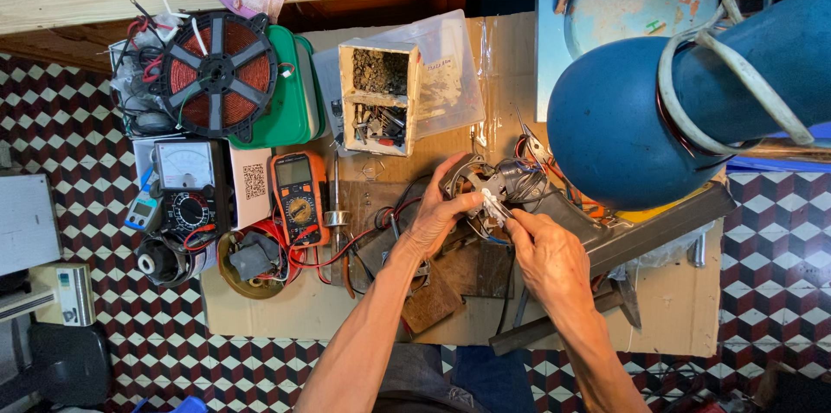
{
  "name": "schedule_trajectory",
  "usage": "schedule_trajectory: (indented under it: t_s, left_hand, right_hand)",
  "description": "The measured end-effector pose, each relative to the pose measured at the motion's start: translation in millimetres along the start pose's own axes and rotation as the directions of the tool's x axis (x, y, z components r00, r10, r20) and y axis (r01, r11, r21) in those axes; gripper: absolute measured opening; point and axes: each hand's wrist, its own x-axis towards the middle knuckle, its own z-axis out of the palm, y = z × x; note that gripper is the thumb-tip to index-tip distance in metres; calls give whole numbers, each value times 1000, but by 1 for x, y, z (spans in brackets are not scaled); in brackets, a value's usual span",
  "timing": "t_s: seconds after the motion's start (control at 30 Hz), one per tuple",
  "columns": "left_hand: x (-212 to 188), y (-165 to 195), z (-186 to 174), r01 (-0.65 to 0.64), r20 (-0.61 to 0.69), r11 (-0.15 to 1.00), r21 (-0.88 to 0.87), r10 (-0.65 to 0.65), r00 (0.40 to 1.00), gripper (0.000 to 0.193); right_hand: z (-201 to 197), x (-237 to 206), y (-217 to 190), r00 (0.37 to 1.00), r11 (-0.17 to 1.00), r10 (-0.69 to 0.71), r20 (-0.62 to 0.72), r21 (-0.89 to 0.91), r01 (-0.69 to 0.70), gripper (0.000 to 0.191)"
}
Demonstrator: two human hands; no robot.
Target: The person cleans a small electric motor housing and its metal end cap with a white tissue, wiping the parts and the work area. They then use a screwdriver and pliers to work on the motor parts and hold the assembled housing up at the end.
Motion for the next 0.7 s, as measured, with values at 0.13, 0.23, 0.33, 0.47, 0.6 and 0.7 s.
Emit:
schedule_trajectory:
  t_s: [0.13, 0.23, 0.33, 0.47, 0.6, 0.7]
  left_hand:
    - [3, -4, 0, -38, 33, 996, 78, 35, 999, 89]
    - [6, -4, -3, -65, 36, 985, 163, 60, 998, 88]
    - [8, -2, -5, -65, 22, 975, 211, 62, 998, 87]
    - [10, 1, -1, -69, -10, 950, 304, 76, 997, 86]
    - [8, 6, 4, -74, 3, 935, 346, 78, 997, 83]
    - [2, 6, 4, -93, 37, 895, 437, 85, 996, 82]
  right_hand:
    - [-9, 12, 1, 996, 970, 21, 85, -241, 0, 21]
    - [-8, 17, 7, 991, 920, -108, 83, -369, 131, 16]
    - [2, 20, 16, 935, 809, -347, 70, -481, 336, 10]
    - [13, 27, 25, 866, 697, -485, 119, -545, 465, 14]
    - [14, 32, 25, 946, 836, -282, 160, -442, 324, 11]
    - [19, 41, 14, 982, 959, -94, 165, -250, 134, 22]
